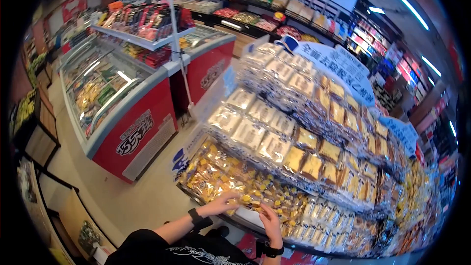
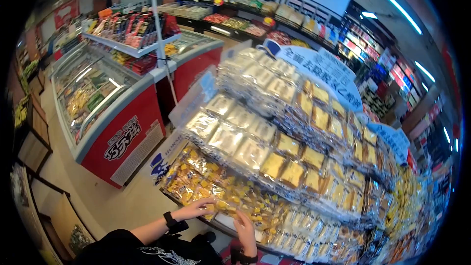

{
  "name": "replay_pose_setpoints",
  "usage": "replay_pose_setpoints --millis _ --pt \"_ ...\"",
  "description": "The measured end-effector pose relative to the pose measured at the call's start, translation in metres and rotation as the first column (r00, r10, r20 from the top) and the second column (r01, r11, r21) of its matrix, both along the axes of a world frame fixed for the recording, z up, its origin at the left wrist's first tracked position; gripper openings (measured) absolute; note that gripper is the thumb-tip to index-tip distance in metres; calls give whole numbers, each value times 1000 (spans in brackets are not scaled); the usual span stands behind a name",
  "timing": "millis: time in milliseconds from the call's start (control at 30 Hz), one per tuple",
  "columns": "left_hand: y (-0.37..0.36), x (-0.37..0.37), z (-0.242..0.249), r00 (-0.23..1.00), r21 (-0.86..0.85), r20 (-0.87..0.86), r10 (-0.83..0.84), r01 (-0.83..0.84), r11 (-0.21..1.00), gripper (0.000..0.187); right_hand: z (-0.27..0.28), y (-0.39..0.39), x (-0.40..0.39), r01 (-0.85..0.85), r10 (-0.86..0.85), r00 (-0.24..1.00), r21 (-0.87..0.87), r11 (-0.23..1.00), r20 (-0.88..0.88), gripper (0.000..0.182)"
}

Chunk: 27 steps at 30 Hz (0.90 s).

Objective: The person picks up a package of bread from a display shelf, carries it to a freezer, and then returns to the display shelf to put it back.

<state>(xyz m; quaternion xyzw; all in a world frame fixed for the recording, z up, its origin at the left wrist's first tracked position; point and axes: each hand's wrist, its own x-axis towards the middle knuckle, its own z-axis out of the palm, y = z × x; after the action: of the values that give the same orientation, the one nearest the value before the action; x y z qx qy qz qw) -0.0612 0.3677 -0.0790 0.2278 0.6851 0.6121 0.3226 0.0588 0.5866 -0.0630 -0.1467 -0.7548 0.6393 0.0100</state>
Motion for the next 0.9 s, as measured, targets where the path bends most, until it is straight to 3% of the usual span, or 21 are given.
replay_pose_setpoints --millis 67,133,233,367,433,500,567,633,700,767,900 --pt "-30 0 18 996 64 -78 33 -28 998 55 42 -22 -5 -42 38 996 -50 998 -77 37" --pt "-69 4 57 953 122 -301 42 -5 993 50 75 -45 -10 -107 102 988 -33 994 -118 39" --pt "-129 19 103 900 145 -402 169 -120 982 49 103 -91 -17 -217 201 955 -50 975 -219 41" --pt "-213 46 133 831 242 -398 389 -314 918 43 114 -166 -31 -378 325 887 -110 919 -328 37" --pt "-252 62 126 786 264 -388 482 -406 875 43 130 -215 -35 -454 353 866 -262 851 -355 45" --pt "-283 79 108 701 506 -142 699 -556 660 45 126 -249 -44 -551 446 812 -241 799 -378 51" --pt "-321 97 113 626 468 -123 770 -648 601 48 122 -283 -52 -685 558 720 -298 665 -413 52" --pt "-358 113 124 564 231 -425 708 -688 688 44 124 -320 -61 -769 623 636 -315 556 -455 51" --pt "-386 132 121 528 205 -447 723 -726 657 44 130 -356 -69 -837 702 547 -310 451 -456 49" --pt "-406 152 122 501 192 -297 813 -802 565 44 145 -387 -77 -883 780 468 -262 390 -415 49" --pt "-434 188 124 331 120 -332 883 -914 388 44 138 -436 -89 -930 914 318 -271 249 -251 56"
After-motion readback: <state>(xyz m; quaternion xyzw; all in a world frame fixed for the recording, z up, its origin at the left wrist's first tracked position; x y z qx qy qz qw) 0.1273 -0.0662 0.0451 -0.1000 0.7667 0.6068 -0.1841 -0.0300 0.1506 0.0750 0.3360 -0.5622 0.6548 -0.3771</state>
